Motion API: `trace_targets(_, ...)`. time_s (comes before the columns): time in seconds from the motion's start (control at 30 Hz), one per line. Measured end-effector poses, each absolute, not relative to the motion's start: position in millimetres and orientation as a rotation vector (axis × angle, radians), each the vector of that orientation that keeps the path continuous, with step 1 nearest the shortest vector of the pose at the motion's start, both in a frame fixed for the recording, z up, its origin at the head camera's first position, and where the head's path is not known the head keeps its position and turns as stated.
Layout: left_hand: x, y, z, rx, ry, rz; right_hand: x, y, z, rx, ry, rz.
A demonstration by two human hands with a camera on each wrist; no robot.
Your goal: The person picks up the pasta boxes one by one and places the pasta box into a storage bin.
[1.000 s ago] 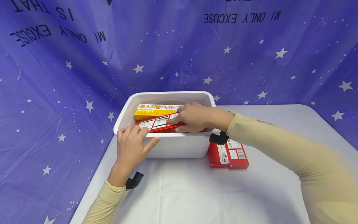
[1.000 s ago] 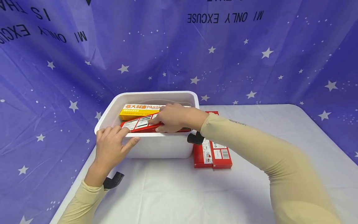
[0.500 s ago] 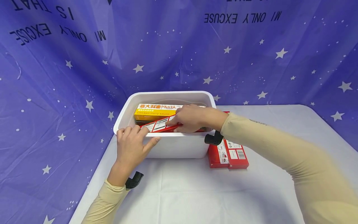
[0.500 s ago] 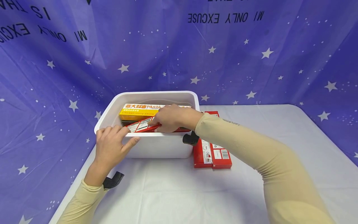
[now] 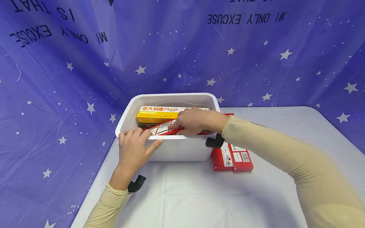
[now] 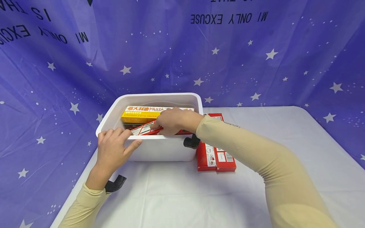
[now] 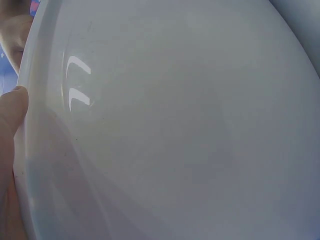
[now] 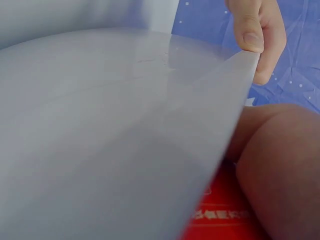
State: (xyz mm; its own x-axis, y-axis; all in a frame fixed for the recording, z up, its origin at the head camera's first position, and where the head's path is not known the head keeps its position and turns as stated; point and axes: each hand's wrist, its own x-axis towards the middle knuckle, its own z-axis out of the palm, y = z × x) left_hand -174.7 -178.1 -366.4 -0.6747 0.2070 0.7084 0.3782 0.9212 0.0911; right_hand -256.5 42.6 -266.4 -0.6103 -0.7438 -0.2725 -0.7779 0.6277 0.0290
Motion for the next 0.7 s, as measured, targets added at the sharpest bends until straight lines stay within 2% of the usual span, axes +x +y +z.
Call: trace_targets(0.7, -173.2, -178.2, -365.3, -0.415, -2.358, -0.308, -263.4, 43.5, -272.3, -1.131, 2.551, 0.057)
